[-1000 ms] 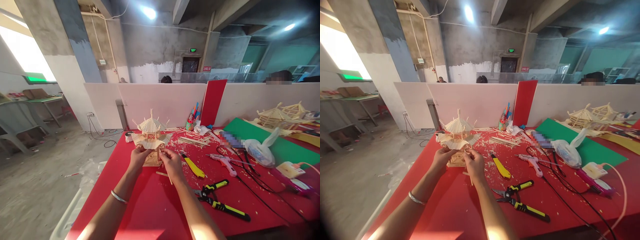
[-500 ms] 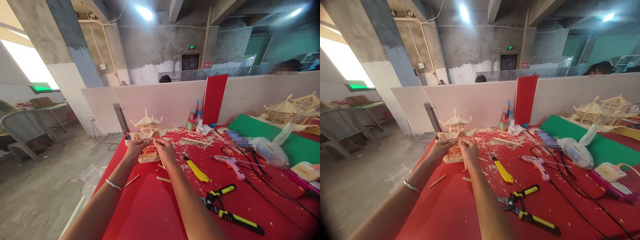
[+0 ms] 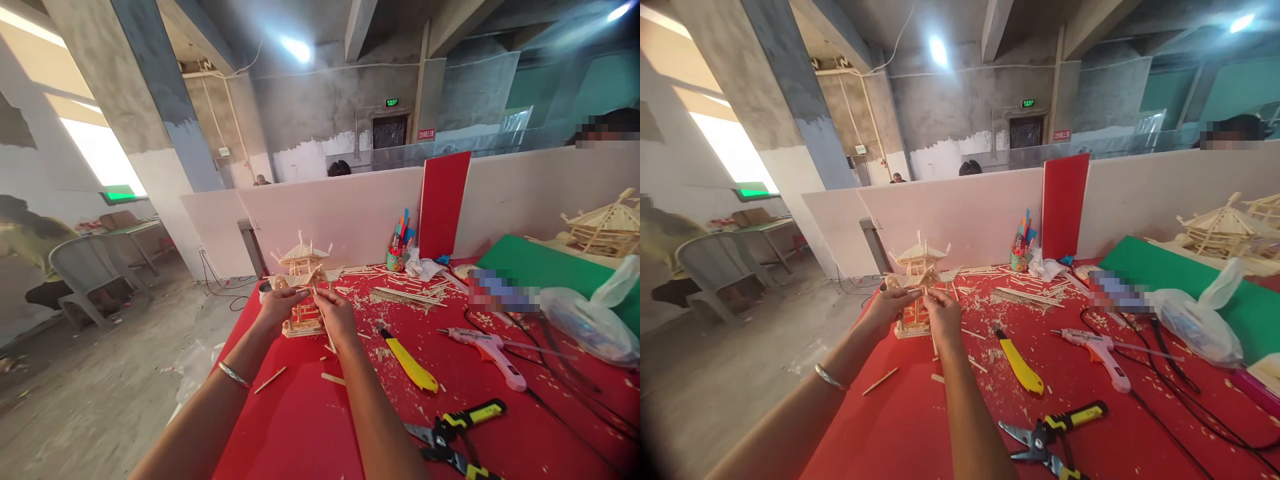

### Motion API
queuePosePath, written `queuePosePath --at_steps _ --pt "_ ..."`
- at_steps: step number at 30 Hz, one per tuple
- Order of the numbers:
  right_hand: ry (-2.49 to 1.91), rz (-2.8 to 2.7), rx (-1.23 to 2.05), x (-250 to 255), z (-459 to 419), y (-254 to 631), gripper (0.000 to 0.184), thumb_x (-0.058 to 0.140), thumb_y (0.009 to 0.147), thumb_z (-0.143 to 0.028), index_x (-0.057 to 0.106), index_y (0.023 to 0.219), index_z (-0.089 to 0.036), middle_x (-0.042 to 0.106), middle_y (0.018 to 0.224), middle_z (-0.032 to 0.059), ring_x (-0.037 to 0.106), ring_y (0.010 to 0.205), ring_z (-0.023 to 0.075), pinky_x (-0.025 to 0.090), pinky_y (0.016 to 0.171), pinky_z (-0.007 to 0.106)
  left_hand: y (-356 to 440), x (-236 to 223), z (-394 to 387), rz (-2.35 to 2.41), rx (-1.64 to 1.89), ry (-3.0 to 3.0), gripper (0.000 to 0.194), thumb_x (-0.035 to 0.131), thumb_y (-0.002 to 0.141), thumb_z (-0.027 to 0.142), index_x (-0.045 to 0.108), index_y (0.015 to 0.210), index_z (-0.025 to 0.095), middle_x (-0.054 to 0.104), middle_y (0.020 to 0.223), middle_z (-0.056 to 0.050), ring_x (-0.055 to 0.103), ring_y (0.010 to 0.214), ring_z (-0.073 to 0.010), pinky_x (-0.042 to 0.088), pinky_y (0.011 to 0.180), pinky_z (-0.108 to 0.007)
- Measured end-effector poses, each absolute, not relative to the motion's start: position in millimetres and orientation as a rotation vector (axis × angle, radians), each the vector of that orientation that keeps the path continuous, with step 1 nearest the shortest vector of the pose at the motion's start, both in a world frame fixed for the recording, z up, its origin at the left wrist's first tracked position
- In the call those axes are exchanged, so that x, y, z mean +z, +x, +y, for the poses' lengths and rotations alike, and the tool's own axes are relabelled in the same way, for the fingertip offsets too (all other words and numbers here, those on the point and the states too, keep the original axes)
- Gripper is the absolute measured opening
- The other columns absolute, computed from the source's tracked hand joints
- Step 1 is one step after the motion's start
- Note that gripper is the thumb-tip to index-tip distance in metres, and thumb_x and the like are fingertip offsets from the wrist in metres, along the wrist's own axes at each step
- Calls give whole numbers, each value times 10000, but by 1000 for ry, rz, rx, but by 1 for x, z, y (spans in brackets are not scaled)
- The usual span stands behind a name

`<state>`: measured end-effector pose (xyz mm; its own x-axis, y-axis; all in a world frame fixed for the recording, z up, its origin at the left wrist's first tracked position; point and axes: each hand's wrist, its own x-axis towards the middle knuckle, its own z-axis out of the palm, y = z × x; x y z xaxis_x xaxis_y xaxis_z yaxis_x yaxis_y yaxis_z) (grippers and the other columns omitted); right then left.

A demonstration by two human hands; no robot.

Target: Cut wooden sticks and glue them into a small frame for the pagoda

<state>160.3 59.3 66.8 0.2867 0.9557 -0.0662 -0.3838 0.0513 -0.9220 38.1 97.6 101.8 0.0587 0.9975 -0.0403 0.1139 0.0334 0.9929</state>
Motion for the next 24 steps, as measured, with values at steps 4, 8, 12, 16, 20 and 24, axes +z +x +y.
queuePosePath --at_steps 4,8,12,16,20,24 --pt "-1047 -705 1173 69 59 160 497 672 608 -439 756 1008 -156 681 640 -1 452 424 85 346 414 217 37 102 101 1256 1064 1289 556 912 375 510 778 752 124 556 520 18 355 428 -47 210 430 -218" --pt "-1054 -707 1181 73 58 159 476 670 615 -427 759 997 -156 688 655 5 449 425 87 343 412 219 35 104 100 1287 1061 1290 549 911 343 524 757 689 127 507 517 35 375 462 -53 231 431 -200" --pt "-1076 -710 1186 78 57 159 445 654 630 -406 757 982 -154 683 651 2 437 410 80 319 397 212 35 106 97 1285 1046 1293 568 918 327 505 766 719 123 502 537 31 399 502 -67 244 436 -192" --pt "-1097 -721 1179 82 56 159 425 651 636 -400 760 971 -163 682 650 0 438 405 76 311 388 205 35 105 98 1283 1039 1303 571 915 329 509 762 720 122 518 550 22 401 512 -71 242 439 -194" --pt "-1120 -727 1158 85 55 159 433 646 635 -388 756 984 -157 680 650 -3 447 404 72 314 387 199 35 104 100 1309 1040 1319 584 899 343 543 767 727 123 503 532 29 375 487 -64 234 438 -199" --pt "-1130 -734 1142 87 56 157 423 647 649 -412 746 967 -153 664 624 -13 440 382 69 306 376 199 36 107 98 1293 1023 1323 550 908 356 508 775 730 127 484 518 39 356 481 -59 244 446 -202"
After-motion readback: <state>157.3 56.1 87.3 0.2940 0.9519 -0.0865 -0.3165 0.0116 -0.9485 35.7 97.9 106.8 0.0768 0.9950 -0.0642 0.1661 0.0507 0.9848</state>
